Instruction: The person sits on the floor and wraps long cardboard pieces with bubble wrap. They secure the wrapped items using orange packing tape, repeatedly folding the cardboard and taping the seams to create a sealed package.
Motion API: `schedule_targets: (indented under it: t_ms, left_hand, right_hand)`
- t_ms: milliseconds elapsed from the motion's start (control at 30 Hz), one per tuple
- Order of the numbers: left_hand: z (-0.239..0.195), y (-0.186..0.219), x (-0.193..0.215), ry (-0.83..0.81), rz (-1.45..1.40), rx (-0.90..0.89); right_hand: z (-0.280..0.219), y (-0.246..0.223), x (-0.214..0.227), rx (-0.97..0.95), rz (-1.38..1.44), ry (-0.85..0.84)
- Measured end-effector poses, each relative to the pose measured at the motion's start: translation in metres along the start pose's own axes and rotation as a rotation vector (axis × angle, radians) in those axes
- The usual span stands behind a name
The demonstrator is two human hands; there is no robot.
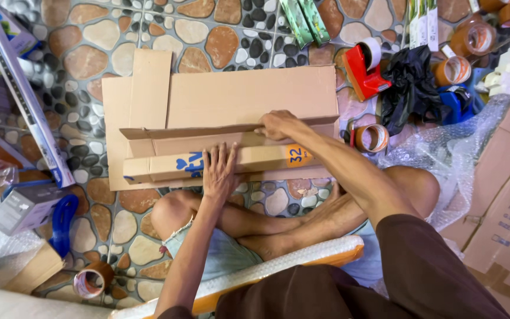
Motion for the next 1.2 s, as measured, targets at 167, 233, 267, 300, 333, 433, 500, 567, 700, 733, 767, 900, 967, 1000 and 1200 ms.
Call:
schedule_targets:
  t_ms: [167,233,267,300,333,433,500,567,700,733,767,900,967,1000,1200]
  left_hand:
    - [0.019,-0.011,0.063,-0.110,-0.316,0.105]
    - [0.058,-0.044,0.062,-0.225,-0.160,0.112]
    - [0.078,-0.059,0.059,-0.321,0.005,0.112]
    - [0.092,-0.068,-0.010,-0.314,0.001,0.107]
    - [0.103,-0.093,-0.079,-0.436,0.019,0.088]
    - [0.126,-0.148,-0.168,-0.536,0.069,0.069]
    - [0.125,-0.146,-0.166,-0.525,0.094,0.060]
    - [0.117,-0.139,-0.132,-0.538,0.049,0.083]
    - [0.121,-0.126,-0.089,-0.507,-0.010,0.103]
    - [0.116,-0.125,-0.093,-0.507,-0.001,0.092]
    - [0.123,-0.126,-0.094,-0.491,0.016,0.074]
    - [0.118,-0.129,-0.092,-0.518,0.026,0.112]
    - [0.115,-0.133,-0.085,-0.530,0.075,0.091]
    - [0.103,-0.129,-0.083,-0.537,0.069,0.089]
    - [0.107,-0.136,-0.100,-0.436,-0.031,0.053]
  right_hand:
    - [-0.016,-0.012,0.000,0.128,-0.078,0.148]
    - [-0.005,-0.009,0.003,0.152,-0.098,0.123]
    - [-0.001,-0.008,0.004,0.177,-0.125,0.116]
    - [0.037,0.038,-0.042,0.169,-0.128,0.120]
    - [0.086,0.066,-0.077,0.174,-0.140,0.070]
    - [0.070,0.042,-0.040,0.207,-0.157,0.040]
    - [0.028,0.012,-0.009,0.231,-0.151,0.050]
    - [0.013,0.009,-0.014,0.235,-0.084,0.150]
    - [0.018,0.009,-0.014,0.230,-0.048,0.127]
    - [0.020,0.007,-0.011,0.227,-0.027,0.137]
    - [0.023,0.008,0.002,0.218,-0.008,0.165]
    - [0.009,0.011,0.016,0.267,-0.041,0.214]
    - [-0.021,0.011,0.036,0.214,-0.091,0.096]
    - [-0.016,0.039,0.021,0.212,-0.088,0.088]
    - [-0.002,0.125,-0.014,0.085,-0.183,0.140]
Point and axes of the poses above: each hand's wrist, its own z-axis towards the middle knuckle, its own x-axis out of the back of the hand, y = z × x, the point moved 6 cm from there along z, towards the middle knuckle, and after that the axes turned 14 degrees about -y, right-handed, at the moved point
